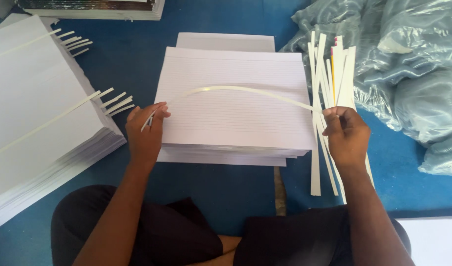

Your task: The person sits on the floor and assembles notebooks by stacking lined paper sheets, aligning them, and securing them with a plastic binding strip. They then fold the paper stack in half to form a booklet.

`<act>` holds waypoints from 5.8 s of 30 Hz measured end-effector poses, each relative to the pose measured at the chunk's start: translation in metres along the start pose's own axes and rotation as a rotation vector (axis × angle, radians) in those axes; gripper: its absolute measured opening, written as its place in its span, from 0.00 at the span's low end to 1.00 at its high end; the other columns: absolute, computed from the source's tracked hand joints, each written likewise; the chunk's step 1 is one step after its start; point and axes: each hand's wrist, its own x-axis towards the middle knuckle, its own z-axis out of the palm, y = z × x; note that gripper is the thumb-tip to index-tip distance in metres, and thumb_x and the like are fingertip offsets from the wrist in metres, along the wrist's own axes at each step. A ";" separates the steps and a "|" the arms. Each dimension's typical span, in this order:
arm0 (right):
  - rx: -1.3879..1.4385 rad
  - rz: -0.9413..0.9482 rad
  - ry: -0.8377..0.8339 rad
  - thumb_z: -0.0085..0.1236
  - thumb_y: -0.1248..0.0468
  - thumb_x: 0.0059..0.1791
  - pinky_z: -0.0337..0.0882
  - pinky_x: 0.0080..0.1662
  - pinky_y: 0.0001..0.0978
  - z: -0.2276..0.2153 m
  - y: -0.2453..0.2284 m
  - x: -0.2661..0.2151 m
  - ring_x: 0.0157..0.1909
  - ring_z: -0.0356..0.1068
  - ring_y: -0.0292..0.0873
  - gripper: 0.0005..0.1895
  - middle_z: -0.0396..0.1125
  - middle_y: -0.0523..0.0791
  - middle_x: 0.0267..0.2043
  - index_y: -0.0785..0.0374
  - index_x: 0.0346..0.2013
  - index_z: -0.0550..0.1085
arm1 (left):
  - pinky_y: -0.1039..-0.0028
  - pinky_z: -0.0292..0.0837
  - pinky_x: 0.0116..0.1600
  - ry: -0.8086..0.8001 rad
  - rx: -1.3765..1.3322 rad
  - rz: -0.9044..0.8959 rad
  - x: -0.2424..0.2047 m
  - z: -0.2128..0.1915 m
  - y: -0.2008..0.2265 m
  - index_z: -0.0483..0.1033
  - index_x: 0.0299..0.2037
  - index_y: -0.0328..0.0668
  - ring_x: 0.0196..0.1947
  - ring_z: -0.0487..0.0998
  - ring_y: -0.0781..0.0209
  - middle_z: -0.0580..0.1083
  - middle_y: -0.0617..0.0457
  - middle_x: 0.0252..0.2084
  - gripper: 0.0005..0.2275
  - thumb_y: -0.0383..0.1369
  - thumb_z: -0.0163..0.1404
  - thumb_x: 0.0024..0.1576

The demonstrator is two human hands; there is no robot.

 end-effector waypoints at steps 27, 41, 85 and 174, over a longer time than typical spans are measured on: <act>0.828 0.388 0.509 0.67 0.65 0.52 0.77 0.39 0.30 -0.126 0.019 -0.006 0.34 0.77 0.40 0.07 0.74 0.46 0.33 0.64 0.36 0.75 | 0.62 0.82 0.57 -0.189 -0.960 -0.477 0.049 0.113 0.146 0.78 0.49 0.28 0.44 0.86 0.48 0.81 0.37 0.42 0.17 0.35 0.58 0.56; 0.827 0.389 0.724 0.58 0.71 0.58 0.79 0.59 0.42 -0.284 0.096 -0.127 0.48 0.78 0.45 0.04 0.74 0.48 0.43 0.68 0.47 0.73 | 0.57 0.78 0.58 -0.460 -1.017 -0.691 0.041 0.200 0.221 0.77 0.46 0.32 0.51 0.83 0.45 0.80 0.38 0.48 0.16 0.37 0.58 0.53; 0.383 1.019 1.149 0.54 0.67 0.59 0.69 0.58 0.45 -0.478 0.239 -0.553 0.48 0.71 0.41 0.04 0.69 0.46 0.42 0.63 0.48 0.71 | 0.64 0.78 0.52 -1.245 -0.729 -0.894 -0.235 0.438 0.451 0.76 0.48 0.39 0.45 0.82 0.58 0.82 0.49 0.44 0.09 0.34 0.49 0.62; -1.164 0.505 0.382 0.64 0.57 0.52 0.70 0.64 0.41 -0.404 0.213 -0.382 0.58 0.70 0.48 0.14 0.73 0.47 0.50 0.61 0.48 0.79 | 0.31 0.28 0.74 -1.349 0.207 0.905 -0.293 0.445 0.428 0.72 0.62 0.61 0.74 0.54 0.59 0.62 0.54 0.71 0.18 0.32 0.47 0.61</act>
